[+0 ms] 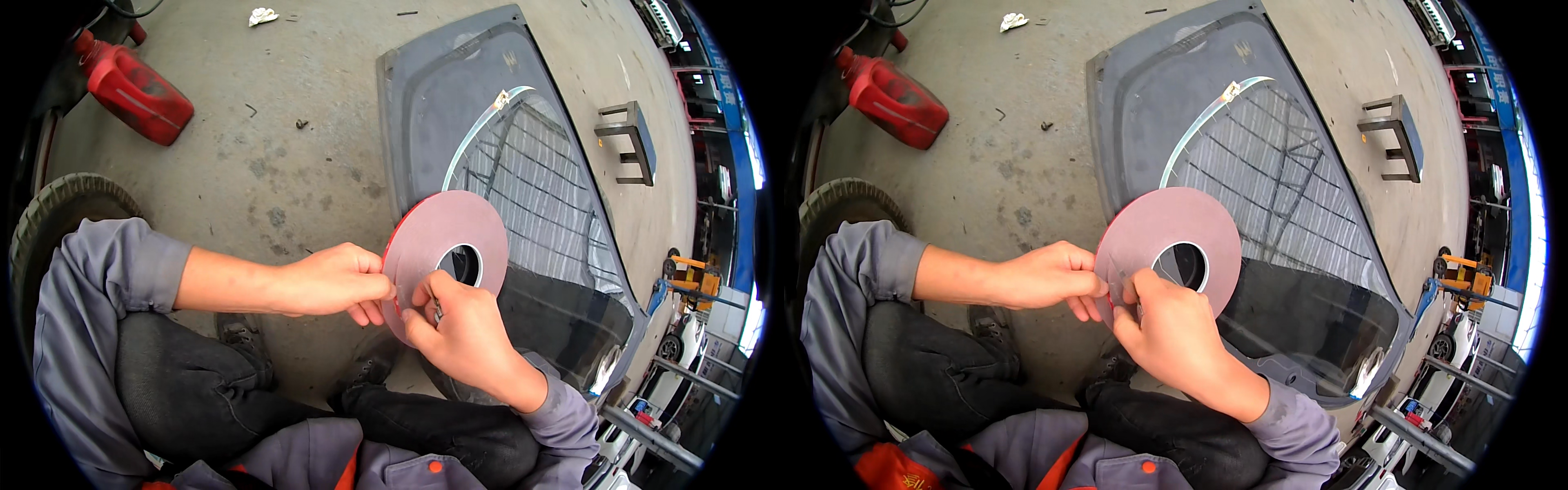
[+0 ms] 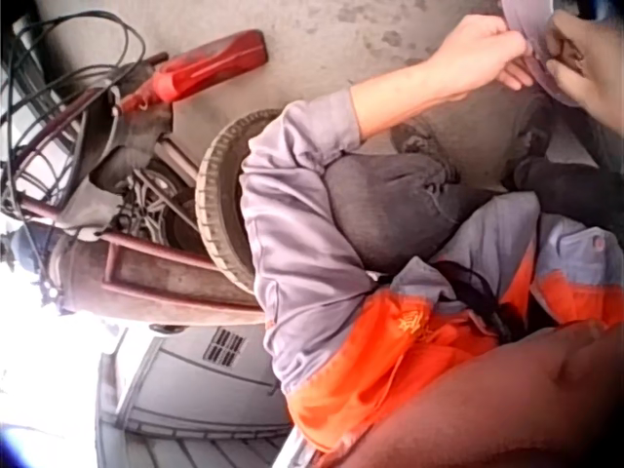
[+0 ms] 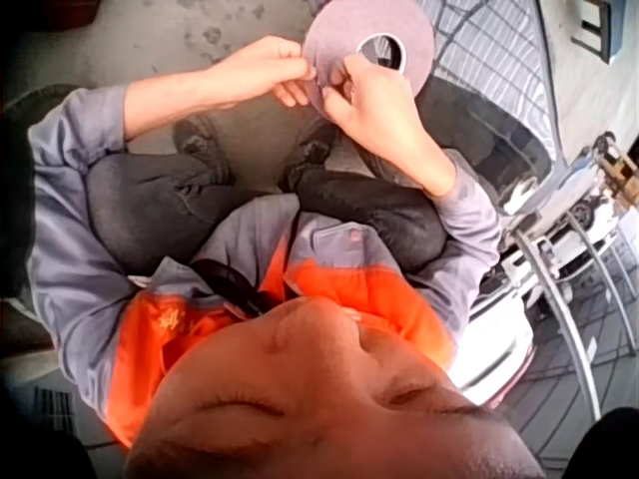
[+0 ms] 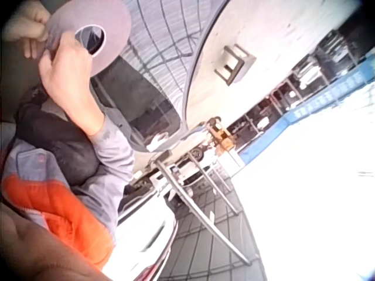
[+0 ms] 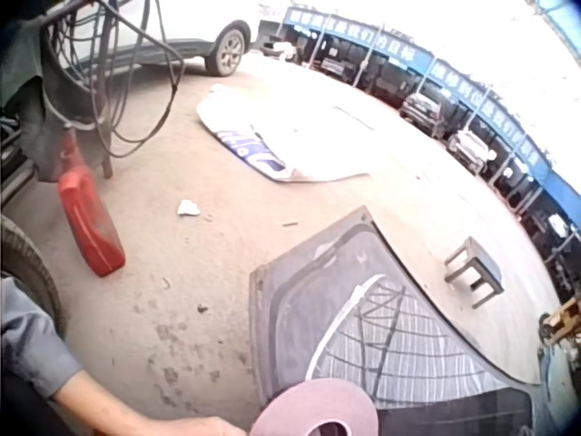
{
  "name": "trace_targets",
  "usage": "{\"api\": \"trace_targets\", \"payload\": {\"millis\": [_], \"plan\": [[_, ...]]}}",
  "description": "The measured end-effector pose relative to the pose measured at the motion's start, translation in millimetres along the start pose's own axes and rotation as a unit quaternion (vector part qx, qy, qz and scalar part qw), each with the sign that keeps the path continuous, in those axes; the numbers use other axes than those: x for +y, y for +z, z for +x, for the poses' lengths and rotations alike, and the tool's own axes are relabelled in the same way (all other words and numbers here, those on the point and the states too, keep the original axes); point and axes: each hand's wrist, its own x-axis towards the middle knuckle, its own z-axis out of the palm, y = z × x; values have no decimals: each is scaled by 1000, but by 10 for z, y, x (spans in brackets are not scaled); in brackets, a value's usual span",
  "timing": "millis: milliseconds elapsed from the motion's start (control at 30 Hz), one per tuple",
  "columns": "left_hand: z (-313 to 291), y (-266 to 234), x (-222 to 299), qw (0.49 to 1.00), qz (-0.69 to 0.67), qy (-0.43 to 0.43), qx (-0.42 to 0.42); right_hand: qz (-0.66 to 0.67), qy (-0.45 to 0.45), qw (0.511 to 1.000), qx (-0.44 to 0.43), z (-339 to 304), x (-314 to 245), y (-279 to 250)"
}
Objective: The person uses a utility knife to cut a strip of red tape and applies it along the edge of a car door. They then smooth the tape down with their fingers.
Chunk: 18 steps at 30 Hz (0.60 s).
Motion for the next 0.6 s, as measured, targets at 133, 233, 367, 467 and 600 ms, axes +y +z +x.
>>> {"api": "trace_targets", "payload": {"millis": [133, 233, 367, 467, 600], "plan": [[4, 12, -2, 1000, 10, 19, -8, -21, -25, 999, 7, 5, 36, 88], [3, 21, -13, 999, 25, 33, -11, -52, -33, 998, 22, 5, 41, 137], [-41, 43, 55, 997, 61, 34, -14, -100, -37, 993, 55, -11, 19, 220], [-39, 49, 72, 997, 70, 24, -18, -146, -28, 987, 67, -16, 7, 263], [1, 33, 4, 996, 71, 52, -31, -165, -32, 982, 80, -13, 66, 258]]}}
